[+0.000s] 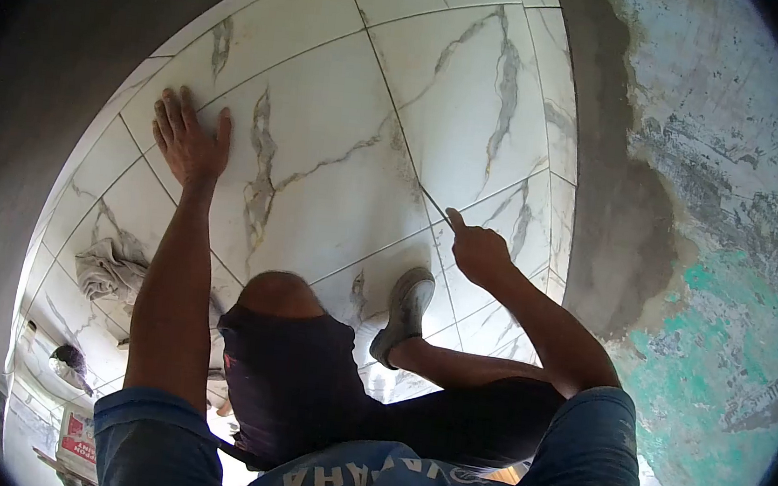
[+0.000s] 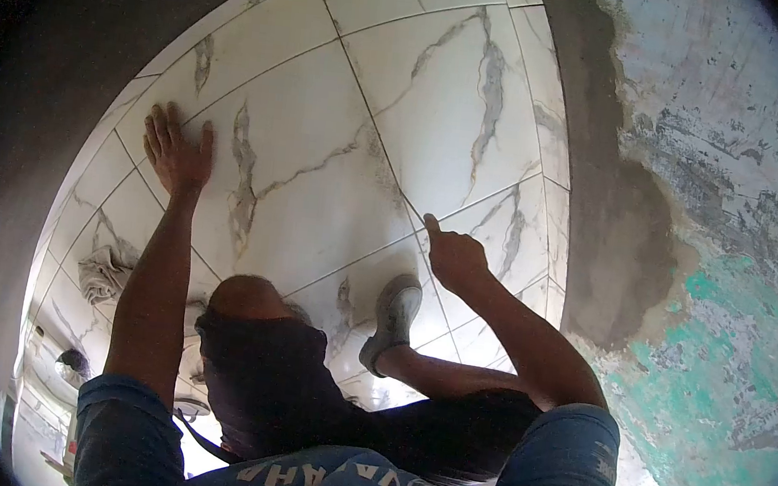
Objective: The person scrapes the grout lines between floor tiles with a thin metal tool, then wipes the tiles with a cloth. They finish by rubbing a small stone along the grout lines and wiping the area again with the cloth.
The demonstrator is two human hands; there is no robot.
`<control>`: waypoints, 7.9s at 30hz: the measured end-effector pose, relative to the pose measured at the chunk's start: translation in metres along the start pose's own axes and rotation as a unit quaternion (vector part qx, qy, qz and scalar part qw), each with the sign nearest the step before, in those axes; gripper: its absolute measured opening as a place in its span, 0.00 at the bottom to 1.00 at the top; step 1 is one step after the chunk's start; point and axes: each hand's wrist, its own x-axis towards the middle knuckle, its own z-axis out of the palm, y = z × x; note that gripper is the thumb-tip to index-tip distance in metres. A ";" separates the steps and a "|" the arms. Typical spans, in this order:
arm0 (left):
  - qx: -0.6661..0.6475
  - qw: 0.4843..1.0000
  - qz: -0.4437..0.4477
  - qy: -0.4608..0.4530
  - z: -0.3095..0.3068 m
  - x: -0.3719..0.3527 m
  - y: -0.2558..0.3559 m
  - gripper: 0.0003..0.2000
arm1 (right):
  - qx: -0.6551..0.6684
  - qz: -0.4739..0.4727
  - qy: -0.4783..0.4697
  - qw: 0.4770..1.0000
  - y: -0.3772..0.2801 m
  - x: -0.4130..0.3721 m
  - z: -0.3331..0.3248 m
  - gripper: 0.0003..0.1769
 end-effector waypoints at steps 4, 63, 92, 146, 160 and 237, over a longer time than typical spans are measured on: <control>0.004 1.000 -0.001 0.001 0.001 -0.002 -0.002 0.38 | 0.068 0.021 0.033 0.997 -0.007 0.024 0.014 0.22; 0.007 0.999 0.011 0.034 0.012 -0.003 -0.005 0.39 | 0.093 0.048 0.287 0.952 -0.052 0.126 -0.024 0.06; -0.006 0.997 0.016 0.076 0.015 -0.004 -0.005 0.37 | 0.019 0.036 0.183 0.982 -0.042 0.110 0.003 0.18; -0.027 0.996 0.025 0.083 0.018 -0.003 -0.006 0.39 | 0.056 0.147 -0.017 0.987 0.004 0.022 0.123 0.14; -0.020 0.995 0.039 0.091 0.020 -0.005 -0.008 0.39 | 0.040 0.150 -0.073 0.985 0.038 -0.028 0.203 0.15; 0.000 1.000 0.007 0.015 0.001 -0.001 0.000 0.39 | 0.054 0.076 0.048 0.994 -0.003 0.034 0.035 0.16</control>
